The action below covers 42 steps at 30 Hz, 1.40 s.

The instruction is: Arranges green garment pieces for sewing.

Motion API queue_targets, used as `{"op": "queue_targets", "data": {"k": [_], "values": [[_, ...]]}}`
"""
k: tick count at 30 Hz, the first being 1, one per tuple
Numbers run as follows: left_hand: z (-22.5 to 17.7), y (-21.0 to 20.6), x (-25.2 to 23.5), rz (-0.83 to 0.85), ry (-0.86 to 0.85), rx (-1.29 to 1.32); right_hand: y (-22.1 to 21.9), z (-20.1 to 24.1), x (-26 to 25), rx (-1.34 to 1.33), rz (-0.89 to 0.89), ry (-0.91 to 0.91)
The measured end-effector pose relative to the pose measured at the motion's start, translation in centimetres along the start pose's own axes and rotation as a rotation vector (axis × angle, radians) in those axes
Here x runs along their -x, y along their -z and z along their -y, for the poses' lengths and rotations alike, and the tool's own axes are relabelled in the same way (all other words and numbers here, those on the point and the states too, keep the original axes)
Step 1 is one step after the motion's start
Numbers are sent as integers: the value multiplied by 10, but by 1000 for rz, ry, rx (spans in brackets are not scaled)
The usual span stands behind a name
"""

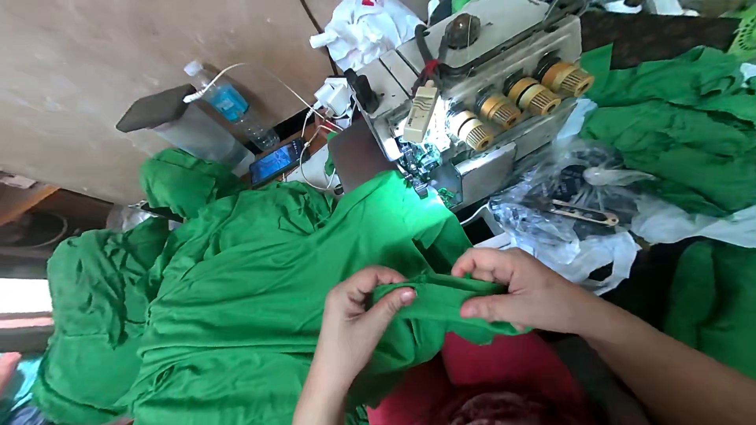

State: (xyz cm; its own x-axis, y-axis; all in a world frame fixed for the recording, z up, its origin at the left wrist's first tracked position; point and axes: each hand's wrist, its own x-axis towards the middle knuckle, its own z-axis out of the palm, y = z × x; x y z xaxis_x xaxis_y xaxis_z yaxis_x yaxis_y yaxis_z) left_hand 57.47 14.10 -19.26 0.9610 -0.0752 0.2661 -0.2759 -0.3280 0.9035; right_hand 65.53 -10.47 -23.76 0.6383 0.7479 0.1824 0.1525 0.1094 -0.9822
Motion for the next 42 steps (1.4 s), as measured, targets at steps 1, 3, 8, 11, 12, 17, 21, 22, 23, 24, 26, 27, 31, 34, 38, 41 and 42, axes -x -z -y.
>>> {"op": "queue_targets", "data": {"k": [1,3,8,11,12,17,21,22,23,24,26,27,31,34,38,41,42], "values": [[-1,2,-3,-14,-21,-61,-1,-5,4,-36,2,-32],[-2,5,-12,-14,-61,-179,-5,-17,12,-119,-21,-55],[-12,6,-50,24,-139,-450,-11,-42,11,-53,-338,161],[-11,-4,-75,2,-144,-607,-6,-52,3,146,-521,261],[-8,-9,-82,-23,-141,-650,-4,-54,2,161,-551,253],[9,-22,-97,-132,-57,-633,1,-53,4,77,-468,76],[8,-15,-95,-109,-9,-576,5,-49,7,13,-405,64],[8,-14,-96,-103,-5,-580,6,-48,7,9,-400,64],[8,-14,-96,-105,-7,-589,7,-47,6,6,-396,62],[8,-15,-97,-112,-10,-601,7,-46,4,0,-389,59],[9,-18,-99,-137,-23,-649,7,-46,1,-9,-368,49],[9,-20,-99,-151,-33,-684,7,-46,0,-12,-360,30],[11,-33,-97,-181,-106,-949,1,-40,-6,-122,-377,-167],[15,-40,-93,-183,-117,-1030,-1,-32,-5,-219,-296,-244],[20,-40,-104,-163,-14,-969,2,-34,-6,-290,-135,-138],[17,-37,-124,-131,164,-955,8,-23,-18,-313,-106,-127],[15,-37,-128,-113,219,-970,9,-19,-21,-308,-104,-130]]}}
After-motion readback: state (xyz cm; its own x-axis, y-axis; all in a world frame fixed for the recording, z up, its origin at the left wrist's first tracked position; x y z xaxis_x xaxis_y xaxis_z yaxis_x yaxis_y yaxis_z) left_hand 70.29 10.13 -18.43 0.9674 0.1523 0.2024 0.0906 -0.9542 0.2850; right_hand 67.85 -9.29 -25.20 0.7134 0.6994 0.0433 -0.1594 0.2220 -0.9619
